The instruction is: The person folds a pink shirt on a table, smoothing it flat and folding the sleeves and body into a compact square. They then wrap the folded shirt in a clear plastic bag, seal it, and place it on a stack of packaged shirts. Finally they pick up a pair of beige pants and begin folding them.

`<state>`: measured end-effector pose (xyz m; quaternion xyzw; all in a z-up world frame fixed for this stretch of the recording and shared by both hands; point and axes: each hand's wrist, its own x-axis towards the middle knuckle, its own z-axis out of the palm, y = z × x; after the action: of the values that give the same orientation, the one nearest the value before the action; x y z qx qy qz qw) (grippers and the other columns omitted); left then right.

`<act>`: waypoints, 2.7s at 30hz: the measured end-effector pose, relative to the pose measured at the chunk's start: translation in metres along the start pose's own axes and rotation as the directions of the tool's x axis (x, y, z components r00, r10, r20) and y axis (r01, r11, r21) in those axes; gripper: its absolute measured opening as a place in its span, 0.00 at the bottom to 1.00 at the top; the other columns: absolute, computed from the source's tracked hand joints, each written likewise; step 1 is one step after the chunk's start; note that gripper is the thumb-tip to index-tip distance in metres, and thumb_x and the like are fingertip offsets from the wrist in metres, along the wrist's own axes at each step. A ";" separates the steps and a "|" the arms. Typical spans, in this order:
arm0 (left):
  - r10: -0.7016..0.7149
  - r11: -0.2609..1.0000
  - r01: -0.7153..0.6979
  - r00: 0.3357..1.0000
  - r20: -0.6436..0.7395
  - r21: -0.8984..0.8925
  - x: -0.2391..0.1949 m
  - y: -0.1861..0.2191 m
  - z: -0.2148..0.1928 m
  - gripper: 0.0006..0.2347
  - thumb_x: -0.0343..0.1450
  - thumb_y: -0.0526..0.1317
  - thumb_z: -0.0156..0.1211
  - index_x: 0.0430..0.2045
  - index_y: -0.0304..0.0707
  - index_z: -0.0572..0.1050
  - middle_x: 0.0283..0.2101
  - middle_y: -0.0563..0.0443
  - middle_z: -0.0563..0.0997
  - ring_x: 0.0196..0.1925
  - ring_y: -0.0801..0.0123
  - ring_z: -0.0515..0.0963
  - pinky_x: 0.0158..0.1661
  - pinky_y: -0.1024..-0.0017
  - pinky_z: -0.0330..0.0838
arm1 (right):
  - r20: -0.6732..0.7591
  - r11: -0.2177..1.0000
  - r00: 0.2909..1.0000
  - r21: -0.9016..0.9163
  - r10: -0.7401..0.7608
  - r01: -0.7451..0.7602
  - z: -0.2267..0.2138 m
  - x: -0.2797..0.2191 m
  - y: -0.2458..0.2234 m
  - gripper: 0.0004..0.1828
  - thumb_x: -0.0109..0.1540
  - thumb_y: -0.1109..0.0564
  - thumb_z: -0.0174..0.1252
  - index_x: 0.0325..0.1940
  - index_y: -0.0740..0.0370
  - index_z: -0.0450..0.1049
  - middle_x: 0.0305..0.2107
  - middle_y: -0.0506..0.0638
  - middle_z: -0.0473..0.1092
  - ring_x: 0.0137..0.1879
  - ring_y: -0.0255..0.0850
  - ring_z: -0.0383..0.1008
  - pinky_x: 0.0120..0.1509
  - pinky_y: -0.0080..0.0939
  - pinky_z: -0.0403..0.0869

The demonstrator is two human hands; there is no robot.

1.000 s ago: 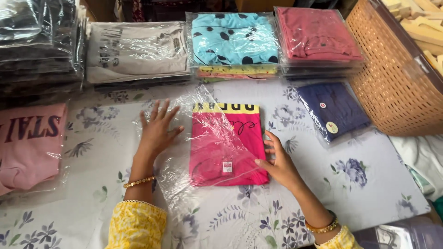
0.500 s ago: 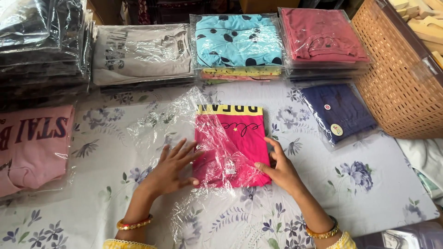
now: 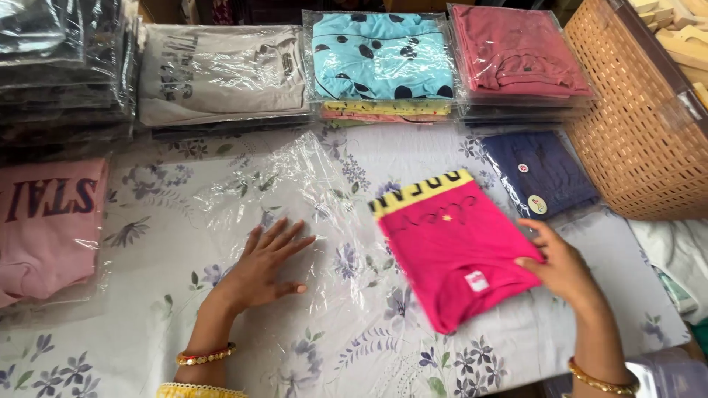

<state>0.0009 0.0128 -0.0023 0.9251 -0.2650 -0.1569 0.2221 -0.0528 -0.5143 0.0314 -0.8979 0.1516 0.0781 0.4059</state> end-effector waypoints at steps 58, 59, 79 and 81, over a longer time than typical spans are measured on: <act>0.246 0.963 -0.193 0.915 -0.321 0.188 0.130 0.041 0.008 0.11 0.71 0.38 0.63 0.48 0.51 0.79 0.51 0.58 0.81 0.52 0.65 0.80 0.52 0.58 0.73 | -0.147 0.901 0.965 0.352 -0.215 0.254 0.033 -0.050 -0.026 0.33 0.56 0.73 0.56 0.66 0.59 0.75 0.34 0.45 0.76 0.30 0.25 0.67 0.35 0.26 0.68; 0.264 0.956 -0.196 0.899 -0.349 0.217 0.143 0.042 -0.001 0.16 0.66 0.36 0.63 0.49 0.50 0.79 0.55 0.55 0.79 0.50 0.61 0.81 0.46 0.57 0.74 | -0.158 0.891 0.961 0.363 -0.228 0.271 0.036 -0.049 -0.023 0.33 0.56 0.73 0.56 0.66 0.60 0.75 0.34 0.45 0.76 0.30 0.25 0.68 0.35 0.26 0.69; 0.214 0.951 -0.267 0.204 -0.955 0.156 0.063 0.095 -0.101 0.04 0.71 0.29 0.68 0.34 0.36 0.78 0.40 0.48 0.76 0.37 0.58 0.80 0.36 0.65 0.74 | -0.182 0.795 0.972 0.562 -0.149 0.227 0.055 -0.046 0.038 0.34 0.54 0.76 0.53 0.65 0.67 0.73 0.53 0.54 0.76 0.46 0.31 0.75 0.52 0.29 0.73; 0.158 0.982 -0.146 0.327 -0.932 0.115 0.030 0.076 -0.074 0.05 0.67 0.29 0.68 0.32 0.37 0.79 0.38 0.48 0.77 0.37 0.55 0.80 0.36 0.64 0.74 | -0.189 0.806 0.969 0.541 -0.161 0.240 0.055 -0.046 0.040 0.34 0.54 0.76 0.53 0.65 0.66 0.74 0.48 0.51 0.77 0.41 0.29 0.74 0.47 0.28 0.73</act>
<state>0.0239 -0.0372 0.0933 0.8198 -0.1760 0.4238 0.3425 -0.1110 -0.4885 -0.0210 -0.7536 0.0991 -0.0736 0.6457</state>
